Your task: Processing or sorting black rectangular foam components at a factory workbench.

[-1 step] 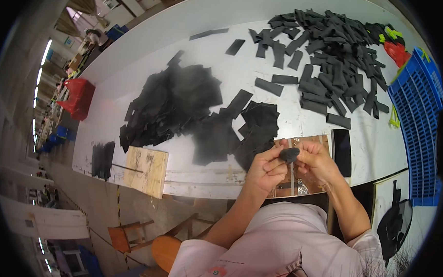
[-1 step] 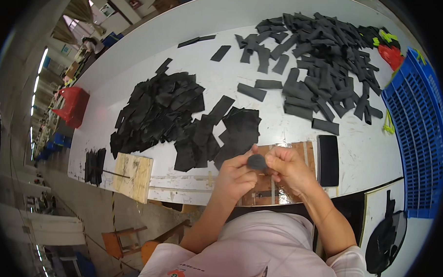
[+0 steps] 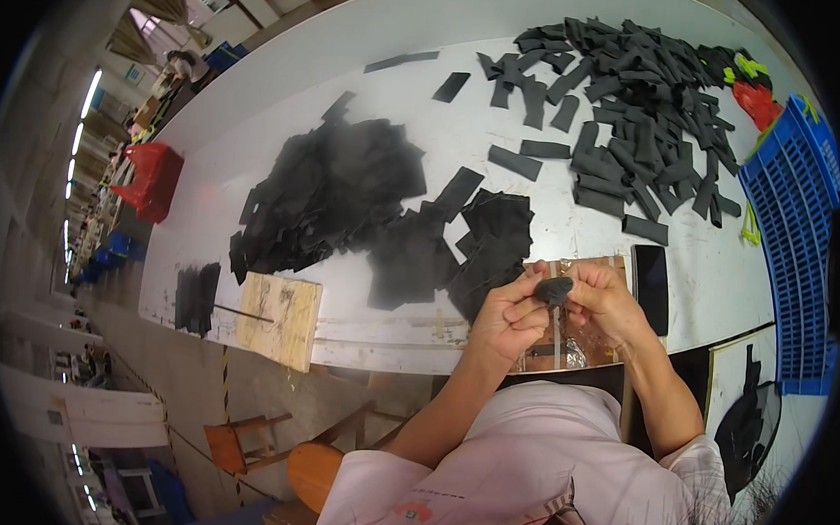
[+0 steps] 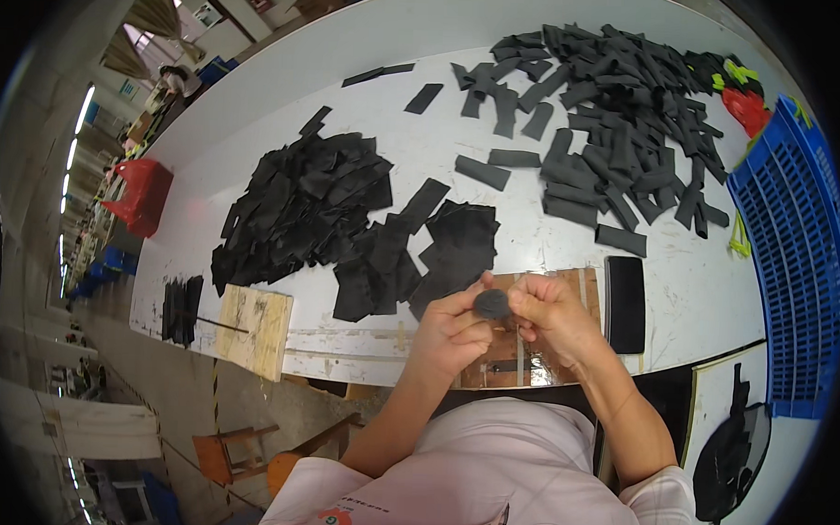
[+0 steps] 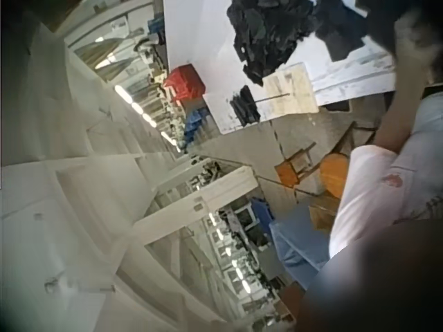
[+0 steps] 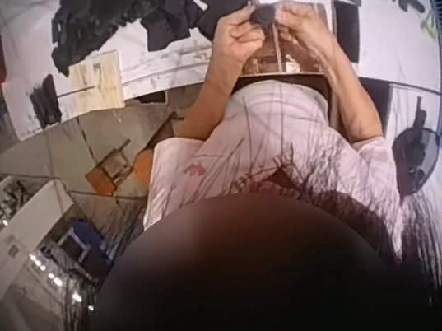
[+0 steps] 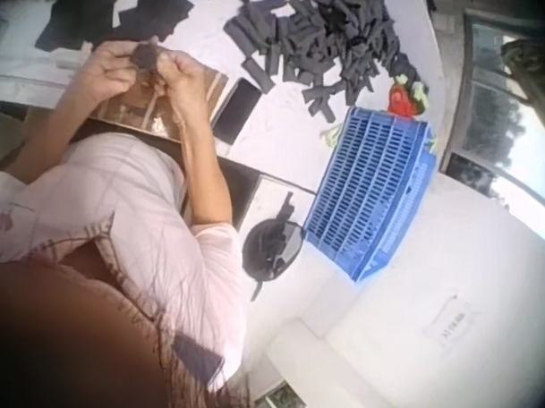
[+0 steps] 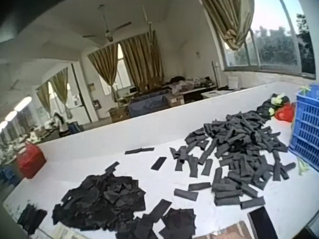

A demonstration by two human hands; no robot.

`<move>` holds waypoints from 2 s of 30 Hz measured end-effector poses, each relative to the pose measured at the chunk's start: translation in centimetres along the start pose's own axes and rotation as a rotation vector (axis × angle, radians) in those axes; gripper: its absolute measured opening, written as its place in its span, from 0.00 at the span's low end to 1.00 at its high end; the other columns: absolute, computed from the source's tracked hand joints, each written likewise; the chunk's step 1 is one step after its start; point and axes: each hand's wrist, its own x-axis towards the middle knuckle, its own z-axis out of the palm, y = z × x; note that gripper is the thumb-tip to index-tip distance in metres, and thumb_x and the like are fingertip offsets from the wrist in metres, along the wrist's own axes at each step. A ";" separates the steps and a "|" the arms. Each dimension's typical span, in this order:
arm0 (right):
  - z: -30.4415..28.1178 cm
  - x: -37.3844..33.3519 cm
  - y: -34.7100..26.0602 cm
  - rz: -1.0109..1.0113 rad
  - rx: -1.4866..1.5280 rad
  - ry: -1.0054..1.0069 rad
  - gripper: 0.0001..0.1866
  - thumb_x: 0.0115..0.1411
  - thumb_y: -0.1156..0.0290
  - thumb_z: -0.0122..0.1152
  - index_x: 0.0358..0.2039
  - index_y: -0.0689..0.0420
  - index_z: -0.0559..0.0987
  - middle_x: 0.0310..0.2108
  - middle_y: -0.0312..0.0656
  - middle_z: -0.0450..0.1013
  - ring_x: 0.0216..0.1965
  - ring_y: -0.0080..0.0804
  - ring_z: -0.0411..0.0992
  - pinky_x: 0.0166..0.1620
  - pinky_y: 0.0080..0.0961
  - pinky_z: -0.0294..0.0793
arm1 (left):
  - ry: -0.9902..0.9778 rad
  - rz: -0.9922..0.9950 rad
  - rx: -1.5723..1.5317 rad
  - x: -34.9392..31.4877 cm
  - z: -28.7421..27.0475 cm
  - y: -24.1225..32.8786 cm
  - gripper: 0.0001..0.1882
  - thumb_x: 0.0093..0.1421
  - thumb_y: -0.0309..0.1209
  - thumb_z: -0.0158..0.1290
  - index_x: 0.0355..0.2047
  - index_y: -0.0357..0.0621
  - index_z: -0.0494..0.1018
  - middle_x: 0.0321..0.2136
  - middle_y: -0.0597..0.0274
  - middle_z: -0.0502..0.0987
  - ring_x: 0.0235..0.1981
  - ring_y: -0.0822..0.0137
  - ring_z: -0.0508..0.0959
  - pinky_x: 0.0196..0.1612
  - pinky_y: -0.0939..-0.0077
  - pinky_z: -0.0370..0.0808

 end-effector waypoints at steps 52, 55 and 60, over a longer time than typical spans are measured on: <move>-2.0 -0.3 1.1 -0.879 -1.176 -0.030 0.05 0.46 0.76 0.51 0.25 0.63 0.71 0.18 0.46 0.64 0.23 0.42 0.66 0.25 0.33 0.66 | -0.140 0.846 1.719 0.0 4.6 -2.7 0.07 0.43 0.15 0.53 0.24 0.34 0.71 0.28 0.59 0.74 0.31 0.72 0.72 0.36 0.82 0.67; -2.9 0.3 4.0 -0.805 -1.107 0.007 0.06 0.44 0.77 0.52 0.25 0.64 0.71 0.18 0.48 0.65 0.23 0.45 0.67 0.26 0.34 0.67 | 0.055 0.651 1.919 0.7 3.6 -2.2 0.07 0.43 0.15 0.53 0.25 0.34 0.71 0.27 0.59 0.73 0.30 0.71 0.72 0.34 0.81 0.67; -3.4 0.7 3.3 -0.668 -1.160 0.006 0.06 0.43 0.78 0.51 0.25 0.63 0.71 0.19 0.49 0.66 0.24 0.46 0.67 0.27 0.34 0.67 | -0.009 0.750 1.851 0.2 5.1 -2.9 0.07 0.43 0.15 0.53 0.26 0.34 0.72 0.25 0.58 0.73 0.28 0.70 0.72 0.32 0.82 0.68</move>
